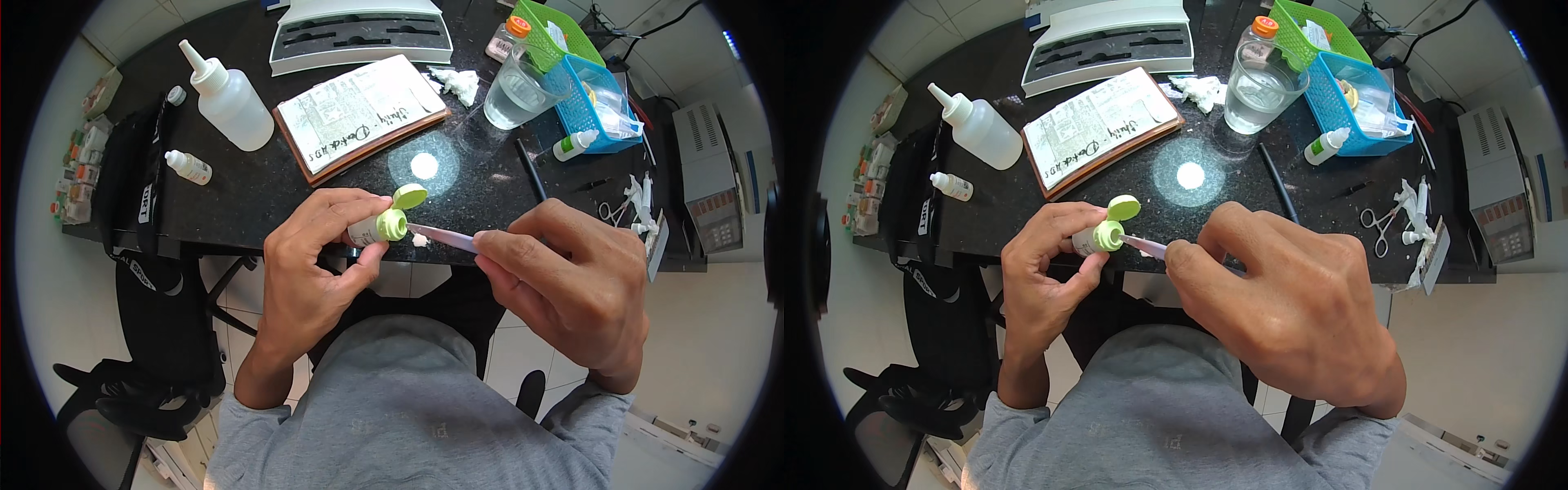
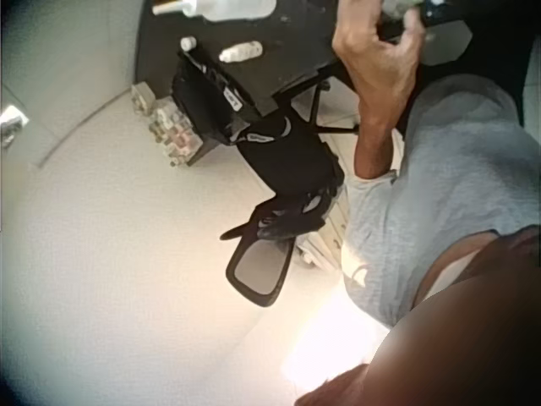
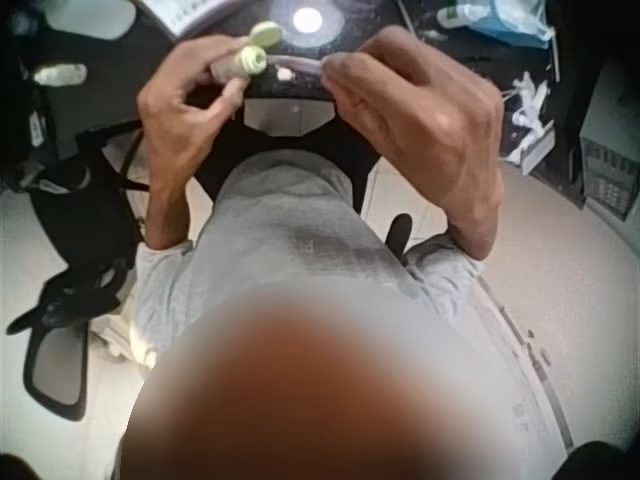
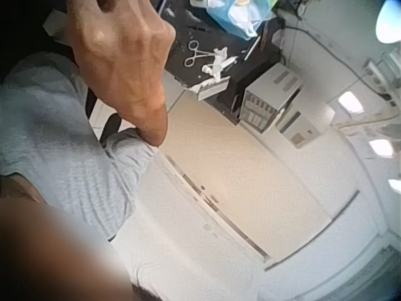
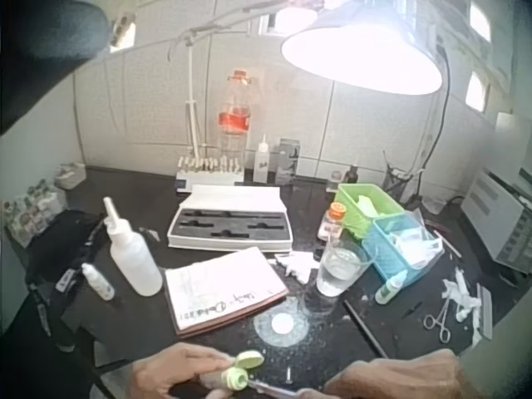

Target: Applying and sculpting dental porcelain on a prosthetic crown using a fine brush at a laboratory bench.

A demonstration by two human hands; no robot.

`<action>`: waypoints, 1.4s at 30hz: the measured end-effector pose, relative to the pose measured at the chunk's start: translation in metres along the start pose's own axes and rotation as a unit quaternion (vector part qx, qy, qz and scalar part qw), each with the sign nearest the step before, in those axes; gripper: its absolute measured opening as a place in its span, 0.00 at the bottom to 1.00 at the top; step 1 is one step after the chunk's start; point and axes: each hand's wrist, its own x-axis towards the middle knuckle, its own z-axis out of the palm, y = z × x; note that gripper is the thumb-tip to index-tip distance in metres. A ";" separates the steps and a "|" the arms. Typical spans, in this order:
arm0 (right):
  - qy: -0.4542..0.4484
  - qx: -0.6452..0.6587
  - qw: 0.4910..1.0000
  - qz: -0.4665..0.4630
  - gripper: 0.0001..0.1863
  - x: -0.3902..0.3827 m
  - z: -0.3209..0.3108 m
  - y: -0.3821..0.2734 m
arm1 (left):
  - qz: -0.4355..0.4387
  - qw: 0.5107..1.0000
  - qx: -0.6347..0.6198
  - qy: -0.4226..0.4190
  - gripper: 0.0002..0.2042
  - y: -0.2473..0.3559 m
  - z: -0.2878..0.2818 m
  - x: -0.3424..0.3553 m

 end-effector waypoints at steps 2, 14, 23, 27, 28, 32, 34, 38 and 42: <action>-0.001 -0.001 1.000 -0.001 0.13 0.001 0.001 0.001 | 0.016 1.000 0.014 -0.006 0.22 -0.001 -0.001 0.001; -0.047 0.085 0.995 0.034 0.10 0.005 0.042 0.011 | 0.015 1.000 -0.004 0.009 0.35 -0.005 0.006 -0.002; 0.020 0.138 0.984 0.111 0.08 -0.011 0.036 0.013 | 0.013 1.000 -0.005 0.003 0.34 -0.006 0.003 -0.001; 0.038 0.142 0.981 0.125 0.09 -0.017 0.034 0.013 | 0.006 1.000 -0.003 0.001 0.33 -0.001 0.001 0.000; 0.045 0.147 0.980 0.128 0.10 -0.018 0.034 0.013 | 0.007 1.000 -0.004 0.000 0.33 -0.002 0.001 0.000; 0.053 0.153 0.977 0.136 0.10 -0.023 0.034 0.013 | 0.007 1.000 -0.003 0.001 0.33 -0.002 0.001 0.000; 0.072 0.157 0.976 0.136 0.10 -0.028 0.035 0.014 | 0.011 1.000 -0.002 0.004 0.32 0.000 0.000 0.000; 0.074 0.154 0.972 0.163 0.11 -0.043 0.040 0.011 | 0.030 0.997 0.057 0.031 0.24 0.002 -0.005 -0.003; 0.092 0.126 0.973 0.168 0.13 -0.057 0.056 0.009 | 0.017 0.993 0.067 0.096 0.19 -0.005 -0.009 -0.010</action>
